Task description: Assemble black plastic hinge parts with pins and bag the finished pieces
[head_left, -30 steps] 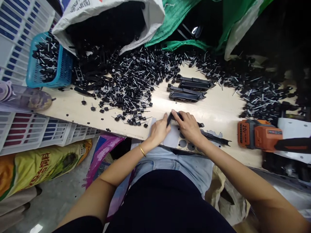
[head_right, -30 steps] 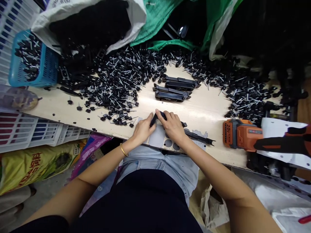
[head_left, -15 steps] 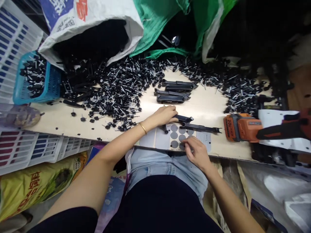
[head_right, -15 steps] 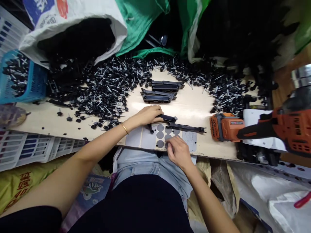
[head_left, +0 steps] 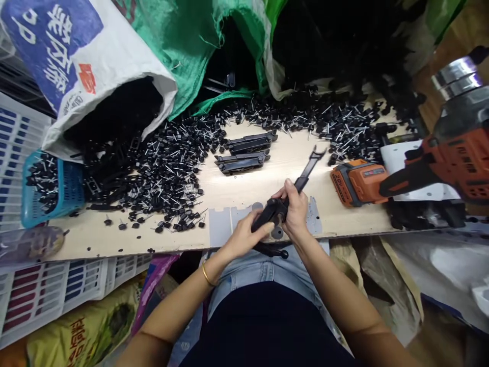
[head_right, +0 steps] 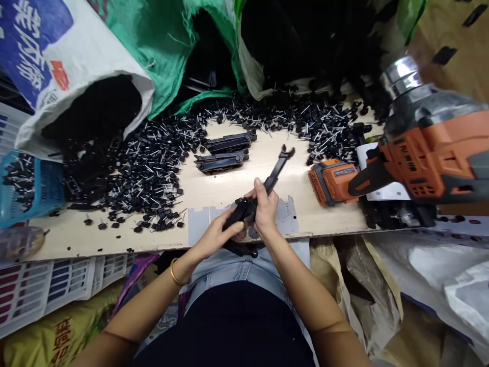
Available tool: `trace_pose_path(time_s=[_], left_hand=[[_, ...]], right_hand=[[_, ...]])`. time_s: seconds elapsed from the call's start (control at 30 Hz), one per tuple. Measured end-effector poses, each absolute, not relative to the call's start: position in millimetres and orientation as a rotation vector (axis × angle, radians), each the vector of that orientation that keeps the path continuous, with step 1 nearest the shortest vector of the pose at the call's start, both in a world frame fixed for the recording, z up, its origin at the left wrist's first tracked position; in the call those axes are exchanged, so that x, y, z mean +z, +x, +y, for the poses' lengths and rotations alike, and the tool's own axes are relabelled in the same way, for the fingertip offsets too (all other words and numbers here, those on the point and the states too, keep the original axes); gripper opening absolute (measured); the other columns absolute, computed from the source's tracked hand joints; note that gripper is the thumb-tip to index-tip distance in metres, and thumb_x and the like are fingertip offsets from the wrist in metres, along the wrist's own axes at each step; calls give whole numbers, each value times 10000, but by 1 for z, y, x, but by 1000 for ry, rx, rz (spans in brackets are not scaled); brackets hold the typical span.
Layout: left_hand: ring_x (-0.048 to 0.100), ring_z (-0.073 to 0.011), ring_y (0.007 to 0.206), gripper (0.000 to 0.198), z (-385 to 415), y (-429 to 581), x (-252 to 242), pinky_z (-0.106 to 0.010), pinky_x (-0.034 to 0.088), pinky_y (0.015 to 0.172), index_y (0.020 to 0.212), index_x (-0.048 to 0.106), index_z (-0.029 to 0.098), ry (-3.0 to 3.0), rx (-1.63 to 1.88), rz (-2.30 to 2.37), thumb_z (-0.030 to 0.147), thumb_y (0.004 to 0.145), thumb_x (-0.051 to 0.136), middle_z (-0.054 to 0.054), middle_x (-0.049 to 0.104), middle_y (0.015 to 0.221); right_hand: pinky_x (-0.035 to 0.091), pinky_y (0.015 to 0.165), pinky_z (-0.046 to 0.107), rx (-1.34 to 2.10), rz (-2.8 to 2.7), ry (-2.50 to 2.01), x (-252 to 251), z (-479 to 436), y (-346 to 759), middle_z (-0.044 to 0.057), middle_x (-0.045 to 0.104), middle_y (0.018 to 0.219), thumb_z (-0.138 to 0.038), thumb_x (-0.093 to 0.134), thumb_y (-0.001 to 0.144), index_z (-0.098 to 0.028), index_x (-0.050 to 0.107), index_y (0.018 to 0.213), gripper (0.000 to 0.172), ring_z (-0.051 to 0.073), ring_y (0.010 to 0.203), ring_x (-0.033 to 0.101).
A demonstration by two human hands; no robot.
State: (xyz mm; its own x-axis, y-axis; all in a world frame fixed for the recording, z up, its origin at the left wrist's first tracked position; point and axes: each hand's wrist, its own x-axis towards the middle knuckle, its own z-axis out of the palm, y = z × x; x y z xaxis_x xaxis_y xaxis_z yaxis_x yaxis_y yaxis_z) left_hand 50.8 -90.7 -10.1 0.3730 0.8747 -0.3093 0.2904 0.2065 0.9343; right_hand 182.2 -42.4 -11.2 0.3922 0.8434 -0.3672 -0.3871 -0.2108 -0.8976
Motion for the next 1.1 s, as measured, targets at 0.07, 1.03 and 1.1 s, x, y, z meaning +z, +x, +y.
trace_pose_path(time_s=[0.07,1.03,1.1], left_hand=[[621,-144,597,374,-99,57,-12,-261,508,595,1044,568,155,1218,466,1161,475,850,566,-11,647,725],[432,-91,508,732,-100,54,-5,-223,371,461,1209,566,216,695,661,1001,742,701,568,5,532,683],[413,-78,511,699,-100,53,-6,-217,362,457,1162,596,206,739,675,963,725,693,594,-3,540,730]], right_hand=[[438,494,230,1261,-478,-1355,-9,-45,179,-8,602,521,-540,687,684,-187,482,552,429,107,471,545],[425,529,249,1063,-788,-1383,1,-86,162,1,561,536,-506,559,834,-194,497,555,423,117,518,527],[440,565,261,978,-784,-1364,3,-88,162,2,552,557,-509,527,852,-198,501,572,419,122,546,525]])
